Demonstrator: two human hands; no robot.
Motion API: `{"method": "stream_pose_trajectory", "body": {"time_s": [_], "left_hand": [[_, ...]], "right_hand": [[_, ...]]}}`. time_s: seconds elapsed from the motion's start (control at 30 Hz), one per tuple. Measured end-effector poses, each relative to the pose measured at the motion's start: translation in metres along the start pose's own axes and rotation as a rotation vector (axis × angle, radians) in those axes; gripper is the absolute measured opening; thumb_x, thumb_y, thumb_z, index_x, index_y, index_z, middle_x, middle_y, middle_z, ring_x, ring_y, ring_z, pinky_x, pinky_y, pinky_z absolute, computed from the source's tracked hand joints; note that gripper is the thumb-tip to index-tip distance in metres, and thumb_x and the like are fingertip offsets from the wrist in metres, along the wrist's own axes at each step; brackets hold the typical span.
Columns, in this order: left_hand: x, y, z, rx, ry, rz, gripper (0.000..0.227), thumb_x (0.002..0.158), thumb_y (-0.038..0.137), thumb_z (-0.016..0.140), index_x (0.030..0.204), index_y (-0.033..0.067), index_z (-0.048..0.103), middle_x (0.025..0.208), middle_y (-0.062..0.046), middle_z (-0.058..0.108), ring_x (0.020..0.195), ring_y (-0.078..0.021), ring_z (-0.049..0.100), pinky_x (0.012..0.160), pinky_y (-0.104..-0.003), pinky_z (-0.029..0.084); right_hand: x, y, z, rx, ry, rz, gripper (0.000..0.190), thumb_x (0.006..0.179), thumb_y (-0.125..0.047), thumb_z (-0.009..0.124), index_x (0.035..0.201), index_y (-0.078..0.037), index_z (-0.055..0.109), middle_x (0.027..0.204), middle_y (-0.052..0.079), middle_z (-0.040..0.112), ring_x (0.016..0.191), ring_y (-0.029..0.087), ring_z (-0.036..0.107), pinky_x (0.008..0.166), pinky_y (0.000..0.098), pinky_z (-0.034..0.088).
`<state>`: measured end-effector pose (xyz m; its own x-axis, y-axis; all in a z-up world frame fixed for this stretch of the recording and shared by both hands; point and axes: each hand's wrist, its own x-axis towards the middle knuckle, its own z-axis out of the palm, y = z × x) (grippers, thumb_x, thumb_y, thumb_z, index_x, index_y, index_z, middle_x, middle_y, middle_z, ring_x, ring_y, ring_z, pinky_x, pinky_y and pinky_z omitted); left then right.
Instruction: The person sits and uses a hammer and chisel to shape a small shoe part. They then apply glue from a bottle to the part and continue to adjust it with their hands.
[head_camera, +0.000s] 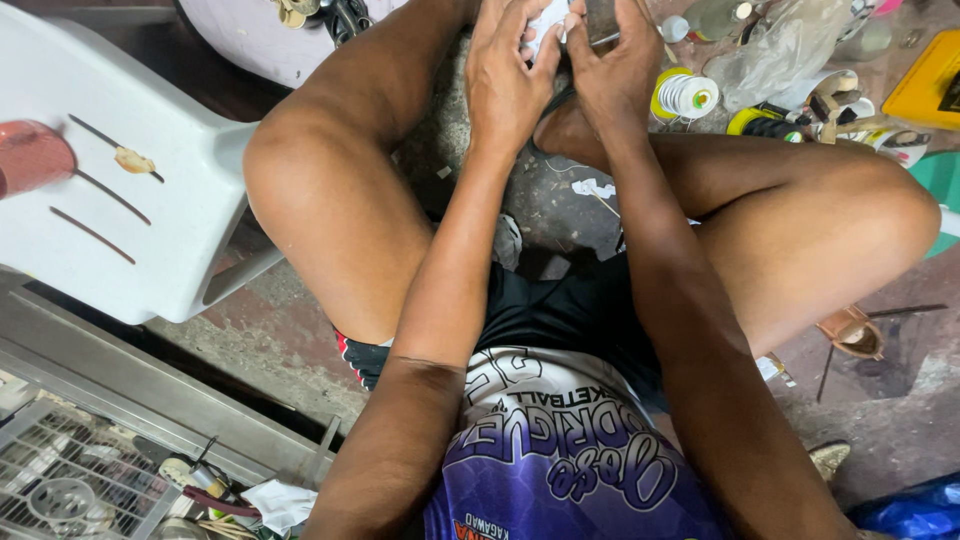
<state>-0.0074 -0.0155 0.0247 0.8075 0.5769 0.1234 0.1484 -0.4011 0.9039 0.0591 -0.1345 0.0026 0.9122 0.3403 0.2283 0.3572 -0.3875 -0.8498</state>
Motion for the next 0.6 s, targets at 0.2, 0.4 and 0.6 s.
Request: {"method": "stream_pose_trajectory", "body": {"time_s": [0.2, 0.4, 0.6], "left_hand": [[-0.001, -0.003, 0.004, 0.030, 0.019, -0.010, 0.027, 0.088, 0.012, 0.077, 0.113, 0.0099, 0.068, 0.110, -0.007, 0.065, 0.086, -0.0209, 0.069, 0.075, -0.032, 0.060], [0.001, -0.011, 0.008, 0.047, 0.009, -0.025, 0.026, 0.088, 0.016, 0.077, 0.110, 0.0079, 0.067, 0.102, -0.008, 0.068, 0.083, -0.0218, 0.070, 0.075, -0.033, 0.059], [0.002, -0.013, 0.012, 0.095, -0.023, -0.116, 0.031, 0.088, 0.022, 0.078, 0.113, 0.0070, 0.068, 0.092, -0.008, 0.068, 0.079, -0.0233, 0.069, 0.075, -0.038, 0.057]], "right_hand": [[0.001, -0.011, -0.024, -0.017, -0.008, -0.092, 0.018, 0.102, -0.010, 0.077, 0.106, 0.004, 0.066, 0.097, 0.017, 0.071, 0.089, 0.031, 0.067, 0.085, 0.0391, 0.053], [-0.014, -0.044, -0.045, -0.038, -0.173, -0.156, 0.018, 0.104, -0.005, 0.067, 0.120, 0.003, 0.065, 0.109, 0.017, 0.071, 0.101, 0.033, 0.071, 0.092, 0.0439, 0.055], [-0.009, -0.045, -0.034, -0.175, -0.202, -0.136, 0.019, 0.101, -0.005, 0.071, 0.117, 0.003, 0.064, 0.100, 0.018, 0.067, 0.090, 0.038, 0.067, 0.081, 0.0453, 0.053]]}}
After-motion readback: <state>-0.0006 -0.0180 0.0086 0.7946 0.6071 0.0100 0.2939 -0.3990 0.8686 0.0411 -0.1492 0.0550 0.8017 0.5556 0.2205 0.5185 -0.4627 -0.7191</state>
